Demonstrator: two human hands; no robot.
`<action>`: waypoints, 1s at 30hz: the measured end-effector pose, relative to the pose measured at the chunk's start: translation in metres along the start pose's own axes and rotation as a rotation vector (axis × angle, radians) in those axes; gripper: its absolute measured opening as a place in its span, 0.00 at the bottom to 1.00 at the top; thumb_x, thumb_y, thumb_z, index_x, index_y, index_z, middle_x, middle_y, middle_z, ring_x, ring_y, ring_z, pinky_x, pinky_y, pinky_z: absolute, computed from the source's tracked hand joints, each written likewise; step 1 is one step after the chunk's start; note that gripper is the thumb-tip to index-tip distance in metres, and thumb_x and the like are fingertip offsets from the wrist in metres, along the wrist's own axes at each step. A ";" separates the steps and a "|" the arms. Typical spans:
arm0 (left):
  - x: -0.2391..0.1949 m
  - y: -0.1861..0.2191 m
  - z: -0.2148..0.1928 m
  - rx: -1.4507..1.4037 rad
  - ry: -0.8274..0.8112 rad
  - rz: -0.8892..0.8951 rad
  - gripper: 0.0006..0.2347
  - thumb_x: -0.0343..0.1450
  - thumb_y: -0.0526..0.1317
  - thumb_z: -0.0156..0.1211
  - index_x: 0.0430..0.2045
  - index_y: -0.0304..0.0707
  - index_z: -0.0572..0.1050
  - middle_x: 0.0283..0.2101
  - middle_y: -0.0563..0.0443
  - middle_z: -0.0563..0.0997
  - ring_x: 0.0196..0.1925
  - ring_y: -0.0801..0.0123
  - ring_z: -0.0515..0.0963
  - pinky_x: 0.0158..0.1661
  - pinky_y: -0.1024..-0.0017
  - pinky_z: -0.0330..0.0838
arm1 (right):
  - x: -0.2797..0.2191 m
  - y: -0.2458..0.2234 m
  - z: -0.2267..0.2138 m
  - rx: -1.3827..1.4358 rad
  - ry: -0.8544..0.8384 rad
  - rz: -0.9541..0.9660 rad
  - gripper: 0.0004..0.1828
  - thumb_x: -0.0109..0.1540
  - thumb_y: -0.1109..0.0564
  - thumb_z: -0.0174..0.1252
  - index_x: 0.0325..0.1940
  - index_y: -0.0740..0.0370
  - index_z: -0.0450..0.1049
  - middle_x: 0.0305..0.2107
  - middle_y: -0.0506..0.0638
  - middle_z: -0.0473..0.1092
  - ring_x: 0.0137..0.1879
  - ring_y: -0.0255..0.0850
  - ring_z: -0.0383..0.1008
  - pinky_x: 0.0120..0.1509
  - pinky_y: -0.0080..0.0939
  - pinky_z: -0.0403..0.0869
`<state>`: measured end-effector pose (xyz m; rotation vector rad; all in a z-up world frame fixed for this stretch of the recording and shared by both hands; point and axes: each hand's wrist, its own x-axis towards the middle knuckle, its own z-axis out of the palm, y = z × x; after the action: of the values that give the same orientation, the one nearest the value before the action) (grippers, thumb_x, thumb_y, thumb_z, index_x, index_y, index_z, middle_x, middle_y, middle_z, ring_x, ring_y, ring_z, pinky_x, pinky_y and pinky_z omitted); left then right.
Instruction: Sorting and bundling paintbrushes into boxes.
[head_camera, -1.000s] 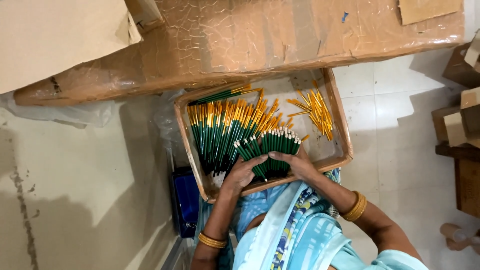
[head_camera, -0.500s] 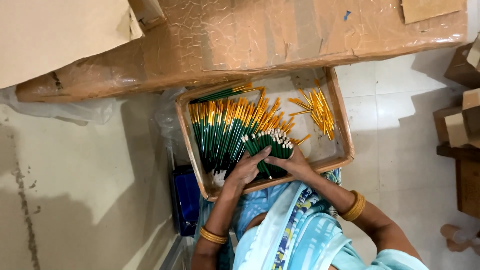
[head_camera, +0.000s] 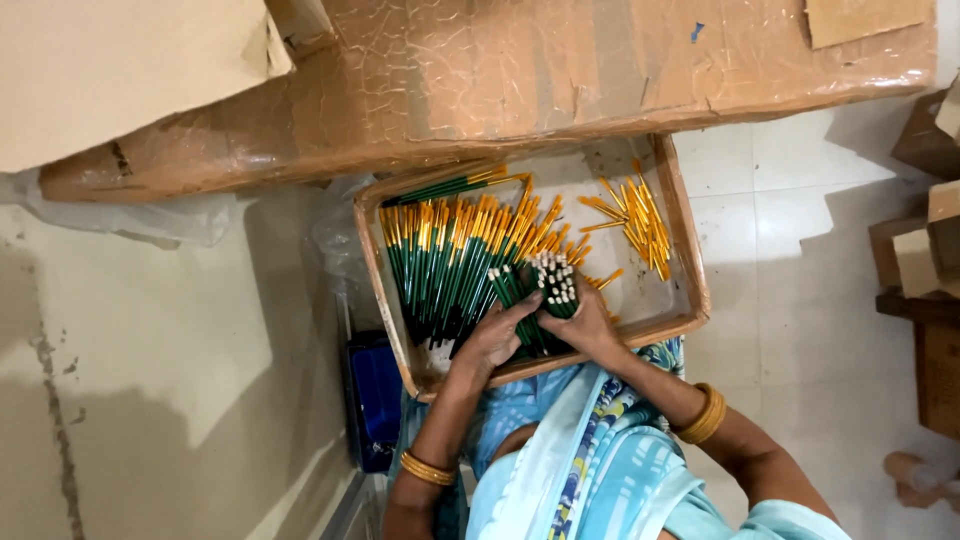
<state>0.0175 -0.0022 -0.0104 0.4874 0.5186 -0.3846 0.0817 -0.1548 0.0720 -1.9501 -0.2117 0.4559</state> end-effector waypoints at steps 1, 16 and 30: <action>-0.004 0.008 0.008 0.004 -0.005 0.001 0.21 0.73 0.34 0.62 0.62 0.38 0.69 0.57 0.52 0.78 0.58 0.69 0.78 0.58 0.68 0.73 | 0.001 0.009 -0.001 0.000 0.005 -0.004 0.31 0.50 0.64 0.69 0.57 0.67 0.70 0.37 0.48 0.77 0.43 0.33 0.78 0.49 0.37 0.77; -0.029 0.035 0.054 0.036 -0.161 -0.020 0.18 0.76 0.36 0.55 0.61 0.29 0.69 0.58 0.41 0.79 0.59 0.60 0.79 0.58 0.65 0.75 | -0.005 -0.010 -0.041 -0.545 -0.451 -0.773 0.35 0.49 0.52 0.72 0.58 0.60 0.69 0.48 0.55 0.74 0.59 0.53 0.75 0.62 0.52 0.72; 0.005 -0.003 0.013 0.140 0.057 0.044 0.13 0.76 0.34 0.59 0.55 0.32 0.75 0.49 0.46 0.82 0.49 0.66 0.80 0.49 0.69 0.75 | 0.009 -0.031 -0.056 -0.864 -0.428 -1.293 0.24 0.54 0.54 0.62 0.55 0.58 0.73 0.46 0.51 0.72 0.54 0.47 0.74 0.64 0.51 0.75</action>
<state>0.0253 -0.0124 -0.0041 0.6455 0.5369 -0.3672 0.1148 -0.1854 0.1183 -1.9715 -2.0468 -0.1566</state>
